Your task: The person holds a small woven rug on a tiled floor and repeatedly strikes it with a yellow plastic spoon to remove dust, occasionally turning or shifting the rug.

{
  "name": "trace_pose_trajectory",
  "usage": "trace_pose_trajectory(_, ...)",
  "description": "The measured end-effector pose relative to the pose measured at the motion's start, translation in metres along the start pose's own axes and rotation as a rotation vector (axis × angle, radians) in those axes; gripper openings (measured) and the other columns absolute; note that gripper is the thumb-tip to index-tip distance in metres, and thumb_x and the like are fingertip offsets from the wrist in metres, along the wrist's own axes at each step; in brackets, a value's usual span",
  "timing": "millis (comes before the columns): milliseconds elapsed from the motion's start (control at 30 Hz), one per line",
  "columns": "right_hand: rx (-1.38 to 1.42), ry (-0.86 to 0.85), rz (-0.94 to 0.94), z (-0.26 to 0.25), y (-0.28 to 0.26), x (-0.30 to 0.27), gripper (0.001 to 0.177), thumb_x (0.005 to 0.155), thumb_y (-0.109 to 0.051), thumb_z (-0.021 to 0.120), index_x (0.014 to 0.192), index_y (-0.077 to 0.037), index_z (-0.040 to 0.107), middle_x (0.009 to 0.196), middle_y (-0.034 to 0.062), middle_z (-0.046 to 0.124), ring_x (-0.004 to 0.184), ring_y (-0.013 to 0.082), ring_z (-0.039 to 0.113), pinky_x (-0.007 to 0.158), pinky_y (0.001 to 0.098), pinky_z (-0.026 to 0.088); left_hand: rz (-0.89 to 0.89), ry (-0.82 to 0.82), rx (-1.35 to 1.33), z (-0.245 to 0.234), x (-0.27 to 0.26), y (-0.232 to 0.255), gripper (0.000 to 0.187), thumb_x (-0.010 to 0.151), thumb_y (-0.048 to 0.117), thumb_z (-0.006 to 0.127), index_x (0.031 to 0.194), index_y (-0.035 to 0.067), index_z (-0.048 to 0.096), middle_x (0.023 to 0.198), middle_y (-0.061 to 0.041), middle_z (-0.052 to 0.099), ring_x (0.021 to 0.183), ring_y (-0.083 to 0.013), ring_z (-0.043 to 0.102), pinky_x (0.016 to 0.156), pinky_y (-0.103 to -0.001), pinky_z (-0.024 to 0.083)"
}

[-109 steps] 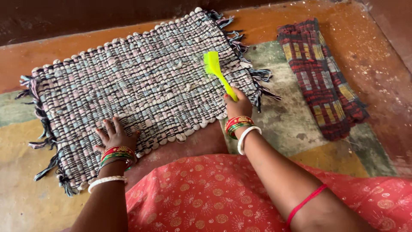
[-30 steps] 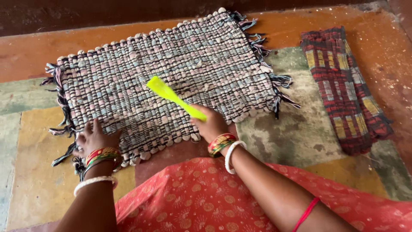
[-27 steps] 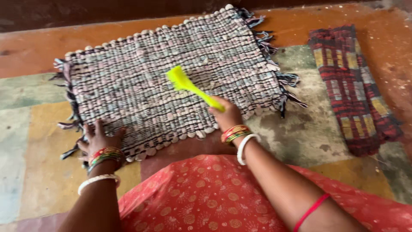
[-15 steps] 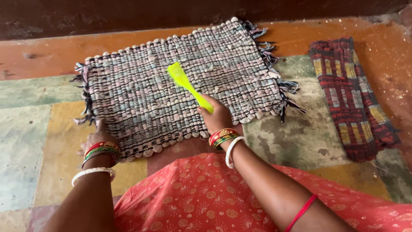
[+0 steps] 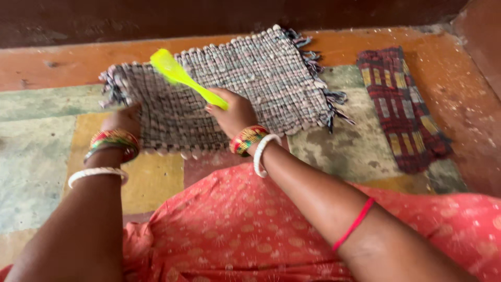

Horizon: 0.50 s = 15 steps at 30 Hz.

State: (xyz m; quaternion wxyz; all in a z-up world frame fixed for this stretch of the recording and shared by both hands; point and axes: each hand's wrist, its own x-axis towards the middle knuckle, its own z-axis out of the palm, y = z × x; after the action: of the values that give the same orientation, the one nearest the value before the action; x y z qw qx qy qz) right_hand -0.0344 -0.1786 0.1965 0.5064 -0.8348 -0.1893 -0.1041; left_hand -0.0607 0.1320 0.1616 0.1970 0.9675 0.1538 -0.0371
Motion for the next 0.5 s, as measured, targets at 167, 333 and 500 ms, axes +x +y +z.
trace_pose_trajectory(167, 0.141, -0.142, 0.01, 0.034, -0.004, -0.038, 0.041, 0.085, -0.02, 0.082, 0.123, -0.012, 0.071, 0.105, 0.008, 0.079, 0.089, 0.0172, 0.076, 0.078, 0.0306, 0.057, -0.119, 0.204, -0.303, 0.007, -0.004, 0.002, 0.04, 0.1, 0.011, 0.058, 0.135, 0.027, 0.069, 0.121, -0.023, 0.069, 0.11, -0.0367, 0.067, 0.097, -0.043, 0.05)
trace_pose_trajectory(333, -0.168, -0.314, 0.603, -0.005, 0.038, -0.071, 0.039, 0.087, -0.018, 0.072, 0.126, -0.021, 0.072, 0.093, 0.0035, 0.078, 0.072, 0.0127, 0.069, 0.064, 0.0321, 0.054, -0.113, 0.205, -0.465, 0.02, -0.009, 0.005, 0.064, 0.085, -0.003, 0.051, 0.135, 0.033, 0.068, 0.117, -0.019, 0.071, 0.107, -0.0296, 0.071, 0.095, -0.039, 0.053)
trace_pose_trajectory(500, -0.331, -0.108, 0.344, -0.033, 0.045, -0.06, 0.029, 0.091, -0.015, 0.072, 0.12, -0.018, 0.077, 0.093, 0.0067, 0.077, 0.076, 0.0146, 0.068, 0.069, 0.0322, 0.053, -0.076, 0.105, -0.381, 0.016, -0.016, -0.001, 0.051, 0.094, 0.004, 0.052, 0.133, 0.033, 0.07, 0.122, -0.017, 0.07, 0.109, -0.0311, 0.069, 0.096, -0.04, 0.052)
